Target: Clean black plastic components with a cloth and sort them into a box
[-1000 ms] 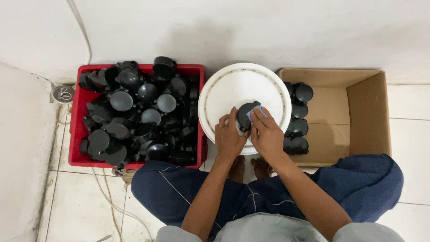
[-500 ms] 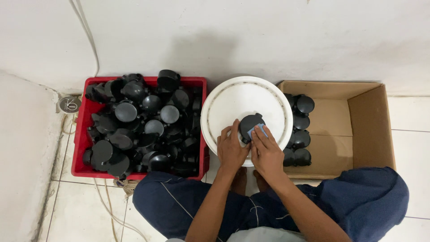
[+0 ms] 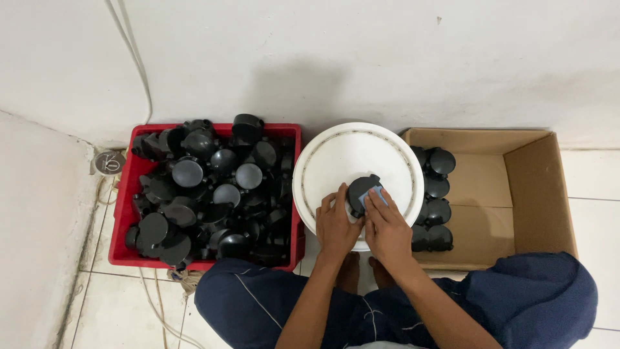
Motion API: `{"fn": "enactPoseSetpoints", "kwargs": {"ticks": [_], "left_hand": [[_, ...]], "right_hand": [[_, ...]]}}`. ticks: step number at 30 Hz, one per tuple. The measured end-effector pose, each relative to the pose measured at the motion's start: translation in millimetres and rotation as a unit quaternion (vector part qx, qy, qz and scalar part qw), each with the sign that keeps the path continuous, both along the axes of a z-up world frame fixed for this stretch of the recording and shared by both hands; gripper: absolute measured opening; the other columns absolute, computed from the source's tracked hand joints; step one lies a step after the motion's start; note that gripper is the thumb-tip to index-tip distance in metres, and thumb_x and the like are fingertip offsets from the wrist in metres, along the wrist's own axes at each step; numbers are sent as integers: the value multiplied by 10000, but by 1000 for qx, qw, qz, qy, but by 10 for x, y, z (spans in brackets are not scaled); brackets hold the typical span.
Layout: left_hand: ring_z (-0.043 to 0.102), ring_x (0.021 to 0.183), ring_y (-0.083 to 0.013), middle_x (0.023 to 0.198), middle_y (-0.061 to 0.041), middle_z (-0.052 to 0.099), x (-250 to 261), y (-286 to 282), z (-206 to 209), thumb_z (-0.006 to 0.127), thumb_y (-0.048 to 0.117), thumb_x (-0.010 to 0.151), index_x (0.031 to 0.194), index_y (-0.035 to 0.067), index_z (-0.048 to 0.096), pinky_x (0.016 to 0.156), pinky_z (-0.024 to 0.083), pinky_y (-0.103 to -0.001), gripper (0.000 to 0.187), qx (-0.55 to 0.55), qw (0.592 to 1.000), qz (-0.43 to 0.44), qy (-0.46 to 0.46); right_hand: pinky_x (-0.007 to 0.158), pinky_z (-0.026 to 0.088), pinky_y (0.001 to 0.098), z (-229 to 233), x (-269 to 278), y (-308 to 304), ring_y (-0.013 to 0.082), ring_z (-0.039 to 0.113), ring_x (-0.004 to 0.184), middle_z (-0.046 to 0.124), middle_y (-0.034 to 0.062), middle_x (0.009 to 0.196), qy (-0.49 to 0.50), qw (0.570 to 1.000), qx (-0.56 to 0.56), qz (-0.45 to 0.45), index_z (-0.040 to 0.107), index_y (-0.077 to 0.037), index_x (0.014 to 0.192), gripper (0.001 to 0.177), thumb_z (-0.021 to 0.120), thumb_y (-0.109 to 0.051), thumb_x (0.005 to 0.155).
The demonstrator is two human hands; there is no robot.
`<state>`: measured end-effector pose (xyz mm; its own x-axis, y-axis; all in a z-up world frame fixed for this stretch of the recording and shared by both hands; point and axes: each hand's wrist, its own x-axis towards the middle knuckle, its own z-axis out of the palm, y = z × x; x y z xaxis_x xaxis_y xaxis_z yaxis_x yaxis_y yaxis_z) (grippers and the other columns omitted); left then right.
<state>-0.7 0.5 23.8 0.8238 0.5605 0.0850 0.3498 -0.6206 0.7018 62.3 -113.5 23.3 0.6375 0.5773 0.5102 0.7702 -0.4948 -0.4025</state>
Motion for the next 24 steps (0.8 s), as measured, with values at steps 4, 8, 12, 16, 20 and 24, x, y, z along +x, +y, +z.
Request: {"fn": "enactPoseSetpoints", "kwargs": {"ticks": [4,8,12,16,20,24], "left_hand": [[480,1288,-309,1205,-155,691,5,1,-1,793,211,720,1471,75,393,943,378,-431,862,17,1000,-6,6],[508,1263,-300,1181,-140,705,12,2,33,790,253,722,1440,68,441,920,401,-431,819,36,999,7,4],[503,1273,-286,1167,-132,712,14,-12,-5,775,251,732,1447,86,436,930,402,-421,808,39,999,14,0],[487,1283,-290,1216,-135,692,2,-1,-36,767,219,726,1460,86,426,939,386,-420,820,21,1000,9,-16],[484,1289,-303,1194,-156,697,6,8,119,775,215,736,1456,75,417,940,381,-416,817,0,1000,3,7],[484,1293,-305,1177,-169,701,19,0,108,783,219,735,1464,77,409,941,378,-418,832,-5,1000,2,20]], "right_hand": [[1036,477,363,-122,-84,-70,306,560,1278,658,74,1312,4,1000,12,-7,694,-95,1225,361,642,-60,869],[1022,485,408,-71,15,17,311,582,1251,672,71,1285,1,1000,6,-21,705,-98,1200,328,659,-99,875],[1011,492,413,-58,194,141,307,598,1232,687,71,1256,16,999,20,-30,724,-93,1169,278,650,-113,901],[1001,500,396,-74,212,145,295,608,1219,698,59,1237,26,999,17,-35,736,-108,1159,272,653,-127,901],[988,511,360,45,39,45,308,590,1246,686,80,1258,-1,999,31,-15,714,-83,1187,304,649,-72,889],[1003,507,336,-80,-116,-94,290,575,1266,663,66,1306,-20,999,24,-17,703,-98,1203,340,651,-42,871]]}}
